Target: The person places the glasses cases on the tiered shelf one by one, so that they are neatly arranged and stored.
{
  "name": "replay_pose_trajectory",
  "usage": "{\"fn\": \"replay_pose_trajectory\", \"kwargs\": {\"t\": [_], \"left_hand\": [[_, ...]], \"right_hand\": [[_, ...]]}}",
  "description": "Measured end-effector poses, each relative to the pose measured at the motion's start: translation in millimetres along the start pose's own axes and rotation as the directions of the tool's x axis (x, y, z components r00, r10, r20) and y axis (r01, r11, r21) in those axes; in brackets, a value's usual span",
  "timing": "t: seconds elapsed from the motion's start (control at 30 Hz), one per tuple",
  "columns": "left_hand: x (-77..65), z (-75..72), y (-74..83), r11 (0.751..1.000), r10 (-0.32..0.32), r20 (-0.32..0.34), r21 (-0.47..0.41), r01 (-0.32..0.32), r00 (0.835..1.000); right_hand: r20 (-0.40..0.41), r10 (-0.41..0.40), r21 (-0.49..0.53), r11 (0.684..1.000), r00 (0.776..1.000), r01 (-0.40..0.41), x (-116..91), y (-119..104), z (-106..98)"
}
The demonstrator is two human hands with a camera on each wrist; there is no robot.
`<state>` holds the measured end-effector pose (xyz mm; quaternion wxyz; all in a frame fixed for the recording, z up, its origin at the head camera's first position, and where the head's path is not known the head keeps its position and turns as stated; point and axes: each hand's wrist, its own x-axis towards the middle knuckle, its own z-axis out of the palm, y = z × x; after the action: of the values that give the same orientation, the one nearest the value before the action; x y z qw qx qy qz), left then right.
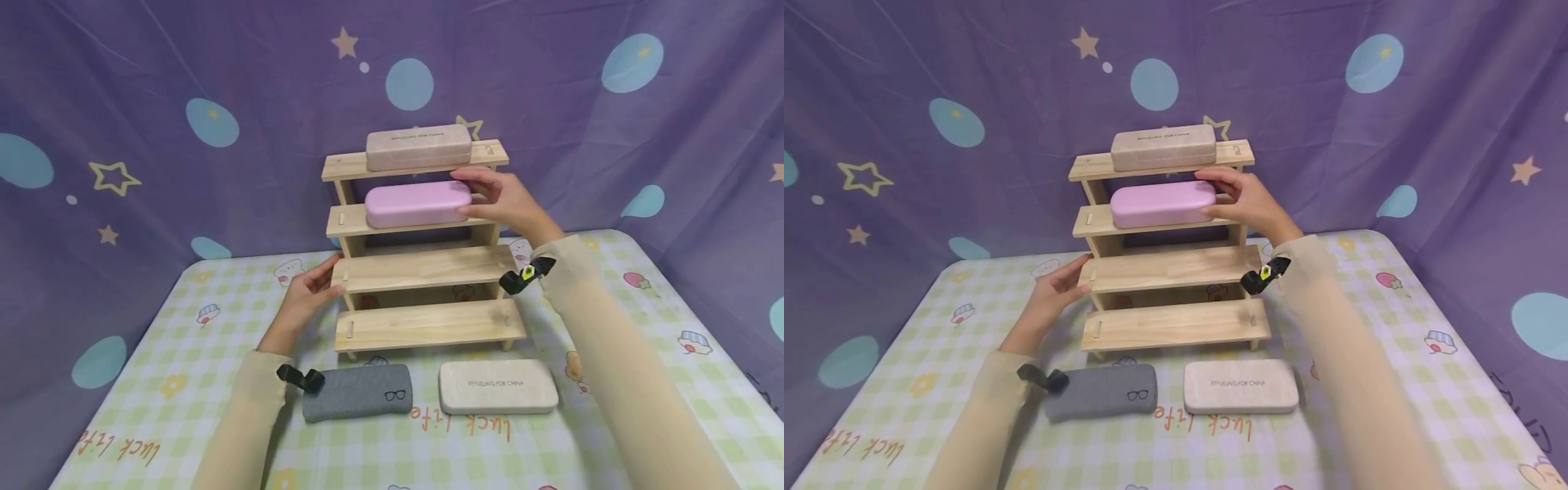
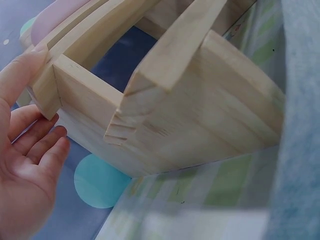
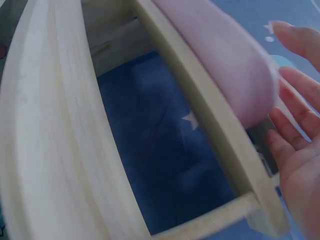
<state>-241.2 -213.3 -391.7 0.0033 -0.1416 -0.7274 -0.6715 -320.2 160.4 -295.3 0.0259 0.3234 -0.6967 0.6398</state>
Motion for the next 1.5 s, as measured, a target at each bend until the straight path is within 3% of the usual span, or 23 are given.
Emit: {"fn": "replay_pose_trajectory", "kwargs": {"t": [0.17,0.3,0.53,0.77,1.07,1.2,1.5], "left_hand": [[0.2,-0.5,-1.7,1.000,-0.008,-0.001,0.006,0.008,1.000],[0.1,-0.9,-1.9,1.000,-0.010,0.000,0.005,0.010,1.000],[0.0,-1.4,-1.8,1.000,-0.012,-0.005,0.006,0.012,1.000],[0.5,-1.0,-2.1,1.000,-0.020,0.000,0.007,0.020,1.000],[-1.4,-0.4,-1.9,1.000,-0.019,-0.006,-0.009,0.019,1.000],[-1.0,0.6,-1.9,1.000,-0.012,-0.001,-0.013,0.012,1.000],[0.2,-0.1,-1.9,1.000,-0.012,-0.004,-0.014,0.012,1.000]], "right_hand": [[-0.069,-0.131,0.094,0.986,0.989,0.137,-19.7,-2.7,-9.5],[-0.062,-0.216,0.147,0.964,0.974,0.223,-40.4,-2.9,-13.0],[0.040,-0.270,0.140,0.955,0.962,0.262,-83.4,0.6,-14.6],[0.166,-0.383,0.212,0.914,0.909,0.346,-120.4,4.0,-8.5],[0.283,-0.291,0.113,0.956,0.914,0.270,-166.1,11.9,11.6],[0.320,-0.195,0.057,0.981,0.927,0.186,-187.1,14.8,18.8],[0.250,0.030,-0.010,1.000,0.968,-0.028,-222.5,26.4,25.7]]}}
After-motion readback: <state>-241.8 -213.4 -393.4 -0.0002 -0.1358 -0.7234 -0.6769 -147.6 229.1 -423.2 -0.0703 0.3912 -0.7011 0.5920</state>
